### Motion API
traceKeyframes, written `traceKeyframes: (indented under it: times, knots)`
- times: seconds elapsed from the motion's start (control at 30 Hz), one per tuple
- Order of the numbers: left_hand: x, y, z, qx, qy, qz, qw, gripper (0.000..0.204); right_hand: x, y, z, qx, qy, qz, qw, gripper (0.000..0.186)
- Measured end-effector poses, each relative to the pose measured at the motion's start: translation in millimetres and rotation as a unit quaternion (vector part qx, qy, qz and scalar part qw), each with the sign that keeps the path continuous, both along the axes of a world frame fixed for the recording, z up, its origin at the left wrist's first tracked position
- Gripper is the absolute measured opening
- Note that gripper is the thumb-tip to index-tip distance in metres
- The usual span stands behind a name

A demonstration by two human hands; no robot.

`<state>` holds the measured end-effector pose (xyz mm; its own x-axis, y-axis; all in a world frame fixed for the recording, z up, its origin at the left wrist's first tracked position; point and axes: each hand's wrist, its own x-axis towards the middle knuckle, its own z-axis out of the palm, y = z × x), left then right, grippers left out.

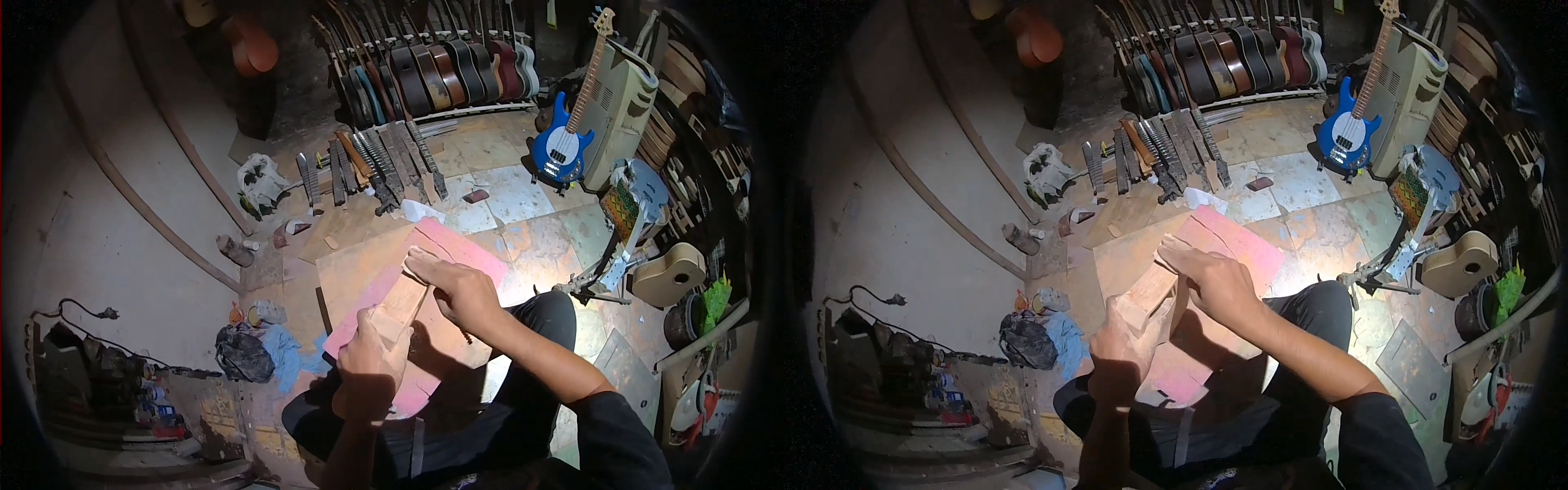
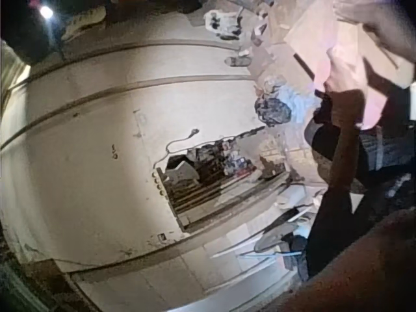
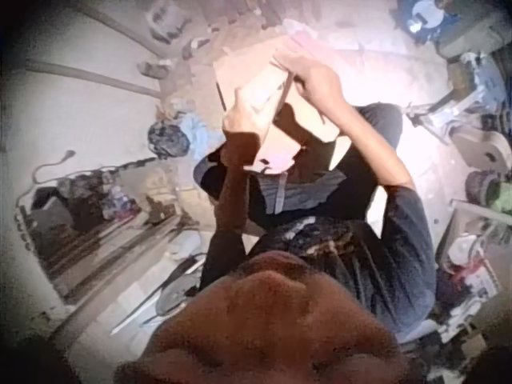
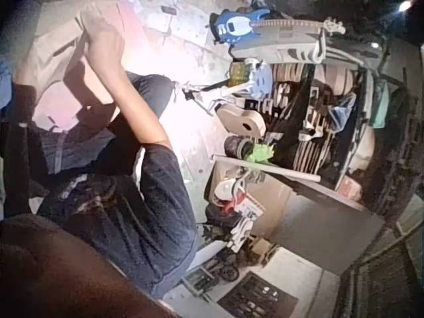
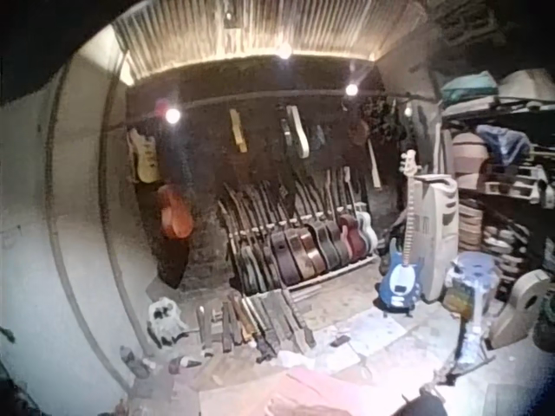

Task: The person sands a wooden guitar neck and a guitar body using a piece of sandpaper, rubbing the wooden surfaces while holding the components by hand.

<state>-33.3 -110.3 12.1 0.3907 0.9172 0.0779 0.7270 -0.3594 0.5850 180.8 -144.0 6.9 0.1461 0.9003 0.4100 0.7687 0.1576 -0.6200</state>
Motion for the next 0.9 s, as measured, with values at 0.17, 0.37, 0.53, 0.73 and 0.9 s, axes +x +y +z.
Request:
traceKeyframes:
  times: [0.17, 0.37, 0.53, 0.73, 0.9]
  knots:
    - [0, -4, 4, -0.005, 0.026, -0.009, 1.000, 0.066, -34, -25, 10, 0.010, 0.146, 0.157, 0.977, 0.061]
    - [7, -19, 10, -0.027, 0.008, -0.025, 0.999, 0.056, -17, -27, 9, -0.047, 0.056, 0.078, 0.994, 0.071]
    - [1, -25, -5, -0.017, -0.016, -0.034, 0.999, 0.055, 11, -21, 3, -0.099, -0.015, 0.101, 0.990, 0.076]
    - [2, -40, 19, -0.078, -0.014, -0.089, 0.993, 0.061, -19, -51, 28, -0.026, 0.071, 0.145, 0.987, 0.059]
    - [-9, -49, 12, -0.073, -0.024, -0.107, 0.991, 0.063, 15, -33, 34, -0.192, -0.104, 0.045, 0.975, 0.050]
